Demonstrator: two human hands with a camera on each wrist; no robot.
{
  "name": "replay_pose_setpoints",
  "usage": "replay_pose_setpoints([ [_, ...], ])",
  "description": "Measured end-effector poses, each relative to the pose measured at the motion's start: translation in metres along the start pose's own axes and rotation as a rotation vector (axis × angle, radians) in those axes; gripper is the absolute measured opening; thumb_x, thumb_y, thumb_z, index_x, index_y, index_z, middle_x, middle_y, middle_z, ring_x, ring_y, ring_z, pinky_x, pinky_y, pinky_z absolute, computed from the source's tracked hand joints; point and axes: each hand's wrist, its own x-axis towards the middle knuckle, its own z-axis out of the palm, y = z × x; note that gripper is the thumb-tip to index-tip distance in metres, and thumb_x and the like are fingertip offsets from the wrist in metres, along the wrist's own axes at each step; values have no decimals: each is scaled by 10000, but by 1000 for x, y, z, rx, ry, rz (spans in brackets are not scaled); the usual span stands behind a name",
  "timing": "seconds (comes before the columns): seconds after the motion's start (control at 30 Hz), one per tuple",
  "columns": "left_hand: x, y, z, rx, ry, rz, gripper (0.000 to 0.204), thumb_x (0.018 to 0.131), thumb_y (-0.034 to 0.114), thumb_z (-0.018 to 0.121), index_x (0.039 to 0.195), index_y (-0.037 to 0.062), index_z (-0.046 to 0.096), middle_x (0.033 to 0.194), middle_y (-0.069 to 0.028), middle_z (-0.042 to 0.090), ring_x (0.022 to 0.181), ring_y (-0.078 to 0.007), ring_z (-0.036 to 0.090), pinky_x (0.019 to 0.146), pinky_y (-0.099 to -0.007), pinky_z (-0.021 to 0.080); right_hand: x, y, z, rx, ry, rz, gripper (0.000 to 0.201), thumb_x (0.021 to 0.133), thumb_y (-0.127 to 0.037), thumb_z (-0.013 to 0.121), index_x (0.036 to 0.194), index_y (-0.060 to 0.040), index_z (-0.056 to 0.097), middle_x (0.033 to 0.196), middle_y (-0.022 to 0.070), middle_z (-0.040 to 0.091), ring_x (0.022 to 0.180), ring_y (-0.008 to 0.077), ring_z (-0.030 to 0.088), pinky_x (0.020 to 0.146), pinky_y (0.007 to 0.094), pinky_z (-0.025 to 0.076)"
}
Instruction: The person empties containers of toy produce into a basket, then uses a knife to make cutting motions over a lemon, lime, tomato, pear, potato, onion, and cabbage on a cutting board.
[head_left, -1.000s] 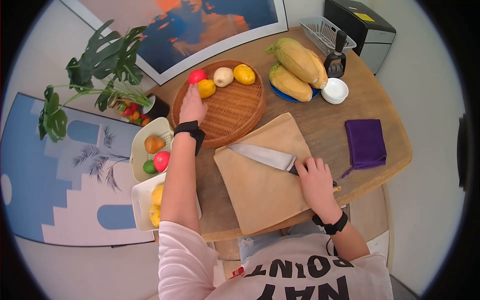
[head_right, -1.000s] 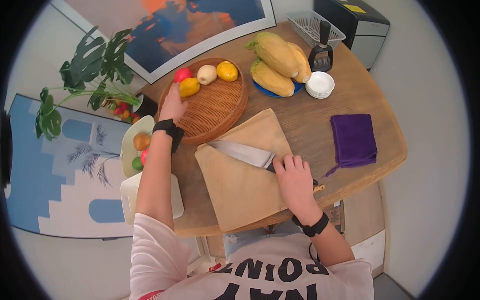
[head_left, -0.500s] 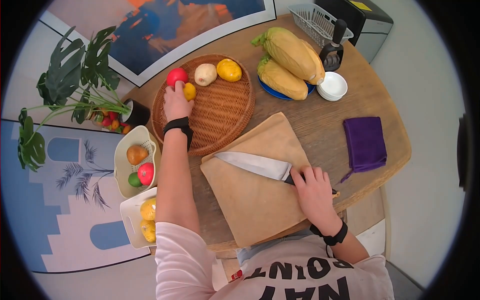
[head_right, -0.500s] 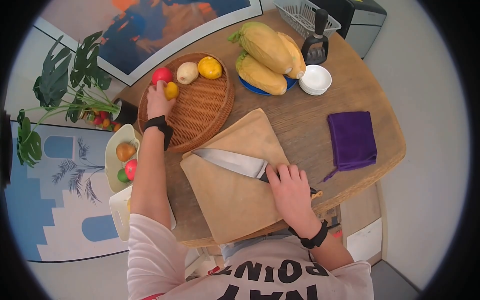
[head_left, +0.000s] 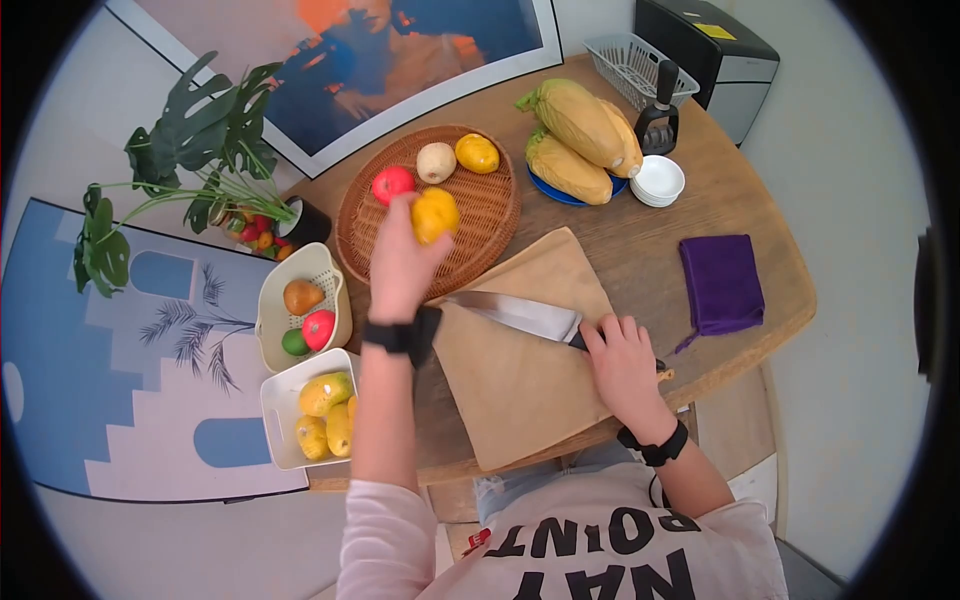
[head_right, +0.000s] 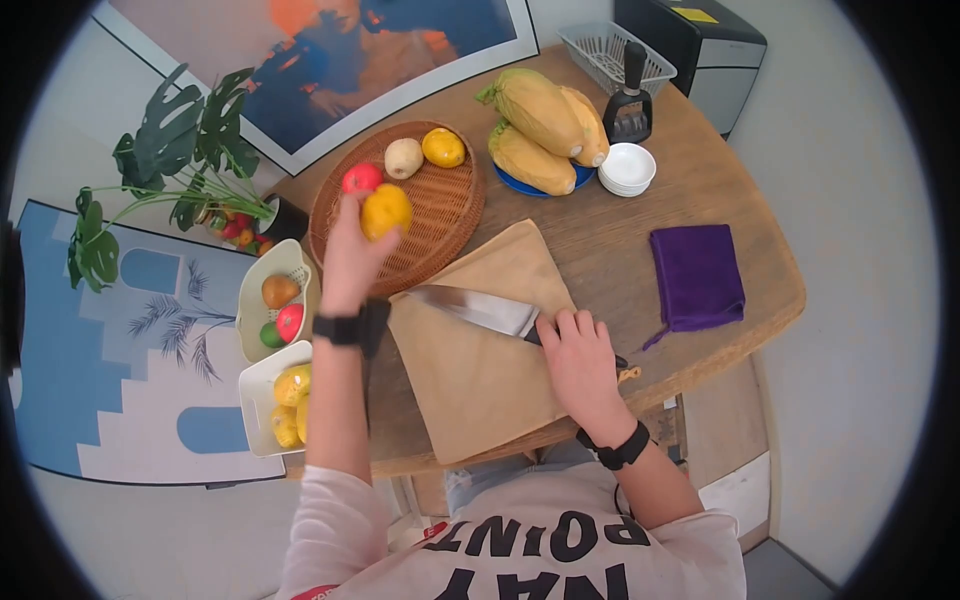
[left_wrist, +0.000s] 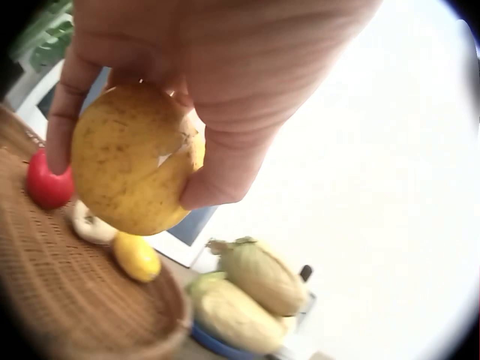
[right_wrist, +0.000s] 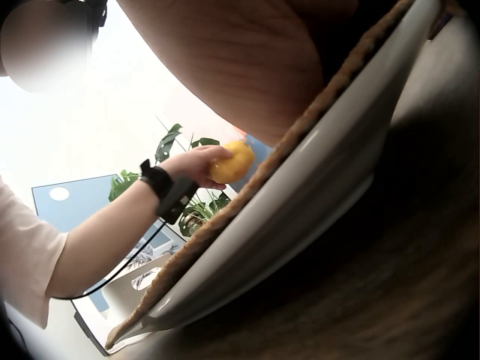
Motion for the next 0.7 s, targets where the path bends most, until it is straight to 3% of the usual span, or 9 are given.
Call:
replay_pose_setpoints([
  [0.13,-92,66,-22,29,-22,-7,570,800,153,785,1312,48,555,1181,-205,664,1117,-395,628,924,-455,530,-2,1,5,8,31,2,343,848,-147,661,1182,-71,674,987,78,550,980,258,547,823,379,451],
  [0.3,-175,90,-17,177,-25,-49,586,773,114,795,1316,74,579,1167,-162,661,1105,-380,613,910,-431,534,-1,8,5,36,16,-25,308,822,-151,719,1114,-63,676,995,83,558,998,273,550,844,384,462],
  [0.43,-200,77,6,241,-44,-21,597,750,87,789,1313,74,588,1171,-129,658,1025,-349,610,873,-421,539,-2,0,-10,91,51,6,257,841,-146,740,1058,-40,650,1018,111,564,1018,320,575,846,419,491],
  [0.53,-208,69,15,252,1,30,573,746,87,797,1285,72,604,1173,-129,648,1021,-344,594,885,-427,522,-14,-14,-29,421,20,116,205,900,-140,693,1033,-4,615,1029,173,578,1003,384,598,842,469,508],
  [0.7,-211,80,20,227,134,110,445,758,88,794,1169,52,628,1146,-134,607,1040,-350,587,901,-432,499,-35,-20,-15,532,-76,101,219,938,-161,661,986,35,574,976,255,621,940,456,623,797,513,517],
])
